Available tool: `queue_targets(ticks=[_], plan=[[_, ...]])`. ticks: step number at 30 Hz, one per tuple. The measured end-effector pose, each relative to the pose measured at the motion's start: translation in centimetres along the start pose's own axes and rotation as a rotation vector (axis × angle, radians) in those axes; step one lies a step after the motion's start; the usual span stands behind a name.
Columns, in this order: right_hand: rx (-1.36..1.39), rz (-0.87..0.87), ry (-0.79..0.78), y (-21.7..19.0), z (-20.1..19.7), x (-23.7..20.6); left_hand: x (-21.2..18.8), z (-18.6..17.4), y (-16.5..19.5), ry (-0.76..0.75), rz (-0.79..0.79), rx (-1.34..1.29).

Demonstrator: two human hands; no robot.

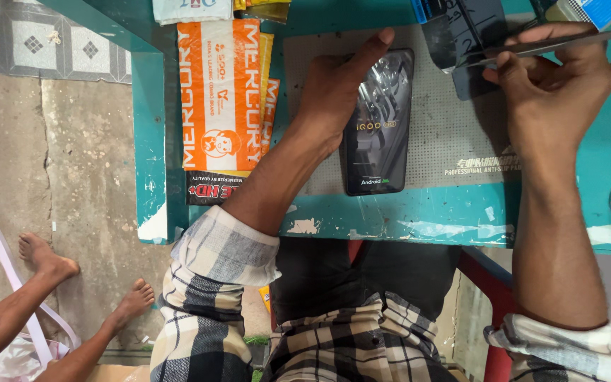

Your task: The person uses a metal prying tool to separate the back cover of a smartphone. After opening the device, they disconnect the battery connector and then reconnect it.

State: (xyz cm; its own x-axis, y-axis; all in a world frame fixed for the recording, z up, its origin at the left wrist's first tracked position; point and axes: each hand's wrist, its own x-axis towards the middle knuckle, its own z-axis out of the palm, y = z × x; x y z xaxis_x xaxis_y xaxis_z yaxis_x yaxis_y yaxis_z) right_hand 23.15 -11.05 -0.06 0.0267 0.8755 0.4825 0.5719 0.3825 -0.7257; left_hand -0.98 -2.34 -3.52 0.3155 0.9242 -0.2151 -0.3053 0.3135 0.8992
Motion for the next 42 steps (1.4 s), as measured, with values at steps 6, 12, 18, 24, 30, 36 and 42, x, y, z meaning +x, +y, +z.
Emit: queue_targets(ticks=[6,12,18,24,30,36,42], plan=[[0.130,0.125,0.035,0.18,-0.11,-0.12,-0.05,-0.10,0.02,-0.010,-0.060,-0.033],[0.142,0.170,0.035,0.17,-0.30,0.07,-0.01,-0.12,-0.11,-0.008,-0.061,-0.023],[0.176,0.122,0.020,-0.18,-0.54,0.24,-0.03,-0.14,-0.19,-0.010,-0.049,-0.042],[0.198,0.131,0.029,-0.27,-0.70,0.19,0.04,-0.07,-0.11,-0.002,-0.056,0.022],[0.191,0.146,0.032,0.02,-0.97,0.14,0.05,-0.12,-0.14,0.003,-0.060,0.035],[0.153,0.067,0.000,-0.11,-0.87,0.16,0.02,0.00,-0.16,-0.002,-0.041,0.003],[0.095,0.043,-0.006,-0.49,-0.85,0.28,-0.04,-0.21,-0.16,-0.003,-0.093,0.027]])
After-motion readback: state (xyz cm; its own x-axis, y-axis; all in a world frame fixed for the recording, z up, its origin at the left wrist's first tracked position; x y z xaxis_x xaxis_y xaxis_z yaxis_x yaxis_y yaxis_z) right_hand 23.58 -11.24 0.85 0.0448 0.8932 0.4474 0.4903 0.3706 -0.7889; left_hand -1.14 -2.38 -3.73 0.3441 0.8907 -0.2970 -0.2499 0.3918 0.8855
